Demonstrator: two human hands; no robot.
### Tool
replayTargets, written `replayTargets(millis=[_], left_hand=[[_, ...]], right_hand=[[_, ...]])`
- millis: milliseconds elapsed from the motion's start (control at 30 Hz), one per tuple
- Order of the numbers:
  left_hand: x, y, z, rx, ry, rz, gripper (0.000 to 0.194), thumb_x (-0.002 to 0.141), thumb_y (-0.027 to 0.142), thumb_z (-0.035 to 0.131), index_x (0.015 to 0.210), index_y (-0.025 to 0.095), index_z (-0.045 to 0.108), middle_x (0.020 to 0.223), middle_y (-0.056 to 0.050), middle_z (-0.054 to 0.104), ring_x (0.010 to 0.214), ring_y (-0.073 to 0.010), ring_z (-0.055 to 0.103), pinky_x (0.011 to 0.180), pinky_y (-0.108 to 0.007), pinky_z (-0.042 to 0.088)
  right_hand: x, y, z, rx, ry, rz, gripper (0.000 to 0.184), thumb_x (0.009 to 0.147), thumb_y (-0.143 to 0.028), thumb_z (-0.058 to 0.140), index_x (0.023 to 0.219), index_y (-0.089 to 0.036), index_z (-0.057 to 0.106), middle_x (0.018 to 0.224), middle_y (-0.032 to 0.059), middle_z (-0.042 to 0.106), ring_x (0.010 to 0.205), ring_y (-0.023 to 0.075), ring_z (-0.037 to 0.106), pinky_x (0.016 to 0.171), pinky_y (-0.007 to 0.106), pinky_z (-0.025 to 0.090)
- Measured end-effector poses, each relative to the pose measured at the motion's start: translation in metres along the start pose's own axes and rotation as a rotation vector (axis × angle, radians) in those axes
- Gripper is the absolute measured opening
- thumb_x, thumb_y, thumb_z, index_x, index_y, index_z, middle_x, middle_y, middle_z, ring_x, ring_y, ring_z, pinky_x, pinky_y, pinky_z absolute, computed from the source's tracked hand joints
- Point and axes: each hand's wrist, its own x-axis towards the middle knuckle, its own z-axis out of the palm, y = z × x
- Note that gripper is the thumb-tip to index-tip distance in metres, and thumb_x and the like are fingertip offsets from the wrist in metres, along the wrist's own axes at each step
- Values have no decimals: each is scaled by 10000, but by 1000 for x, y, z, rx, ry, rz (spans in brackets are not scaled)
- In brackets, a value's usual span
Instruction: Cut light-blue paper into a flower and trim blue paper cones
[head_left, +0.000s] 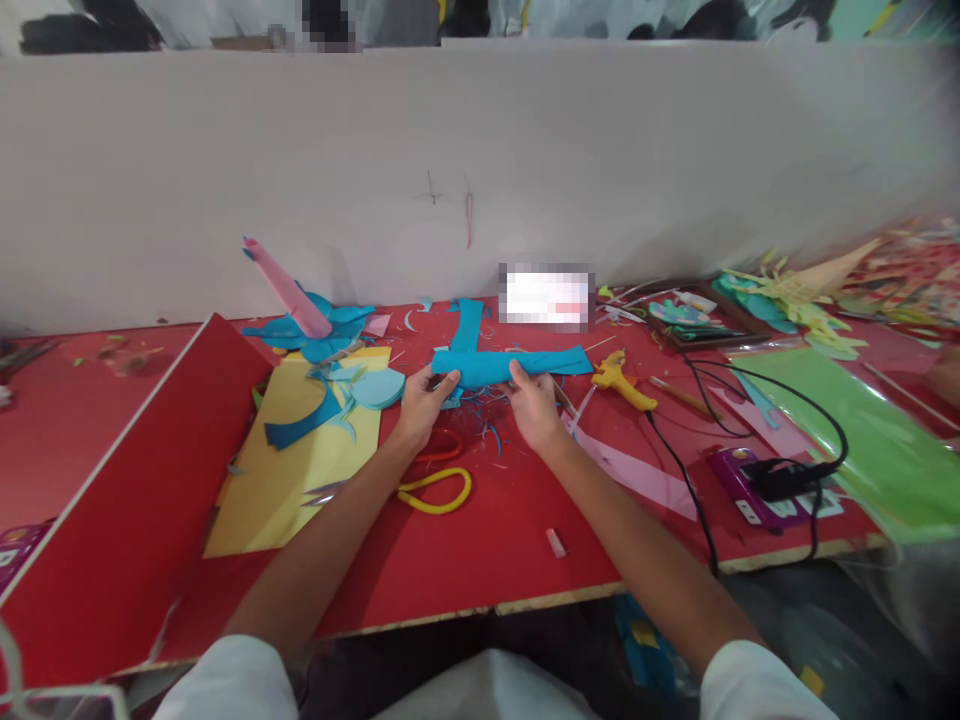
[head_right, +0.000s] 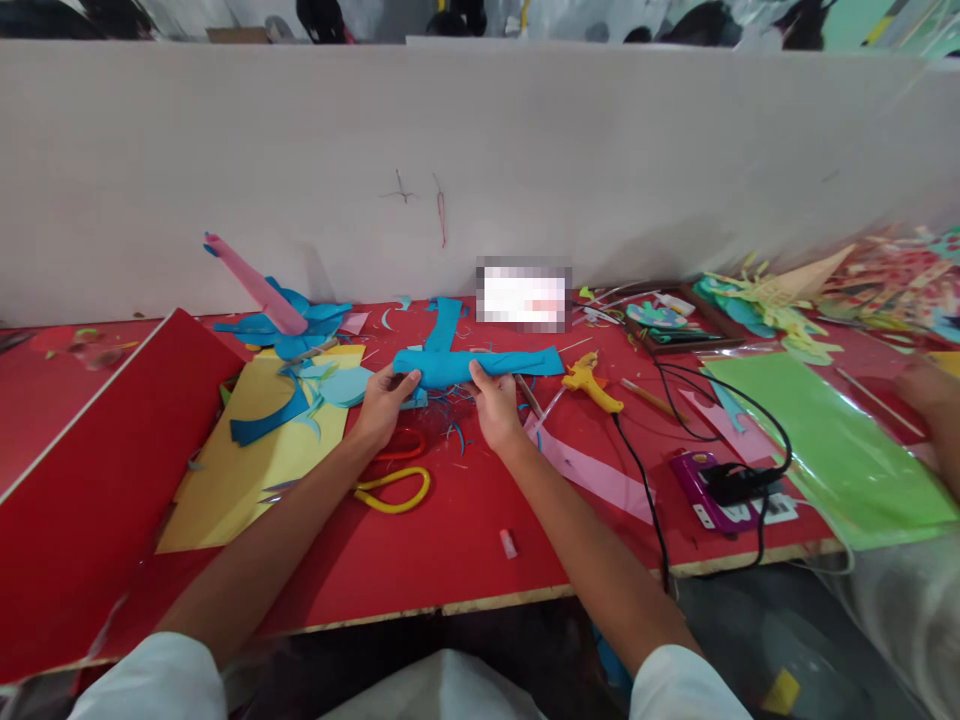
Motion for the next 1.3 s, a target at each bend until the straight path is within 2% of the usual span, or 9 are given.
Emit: replayTargets(millis=[133,300,467,733,867,967,1033,1133,1300], left_hand=[[0,-3,-1,-23,-38,9,543,736,663,868,706,177,627,647,40,507,581,-83,427,527,-220,382],[2,-9,-1,-23,2,-52,608,696,737,852,708,187,593,681,37,502,597,-88,438,528,-220,413],[1,-7,1,25,6,-43,591,668,682,891,648,180,578,609,48,497,565,-80,428,543,-225,408],[1,-2,-2,90,30,-2,499,677,561,931,630,166,628,622,27,566,598,-92,460,574,-233,406],[-1,1,1,19,14,6,451,703,548,917,815,180,683,729,30,596,636,-100,491,573,-231,423],[-2,8,2,-186,-81,-61,447,684,413,938,1003,216,696,806,42,598,627,-85,485,541,-213,396],[-2,12,1,-302,-143,-132,442,662,325,920,1029,223,696,808,37,597,647,-87,514,561,-209,416],[-1,13,-1,-335,-158,-225,366,631,248,859,950,214,683,777,22,607,670,-100,561,591,-216,448],[5,-1,-1,-246,-15,-234,311,671,307,847,731,203,560,582,68,482,491,-69,436,467,-201,318]], right_hand=[[1,-6,0,-42,28,-46,482,720,-498,935,1061,-245,707,1050,40,810,1058,254,767,954,440,644],[1,-10,2,-86,-2,-82,465,749,-517,911,1085,-262,716,1014,22,802,1065,249,757,1004,458,621],[0,-6,3,-129,-85,-109,425,778,-503,898,1081,-257,731,971,10,793,1015,232,747,1079,475,580],[-4,-6,6,-125,-94,-111,464,769,-511,895,1113,-251,723,1076,41,797,1058,243,739,1067,466,581],[-1,-6,2,-66,-37,-72,422,731,-477,927,998,-248,693,979,22,789,1002,240,744,991,444,612],[6,-7,-7,5,68,-55,401,715,-446,937,878,-261,621,866,-20,749,905,211,733,885,410,632],[10,-7,-13,55,106,-35,416,708,-426,941,828,-267,576,834,-36,727,870,195,722,834,388,630],[12,-6,-16,92,104,-11,419,714,-422,936,817,-270,560,833,-38,725,865,192,720,821,386,630],[4,-6,-5,39,-14,9,437,674,-471,954,895,-273,633,907,-11,771,929,228,743,874,418,635]])
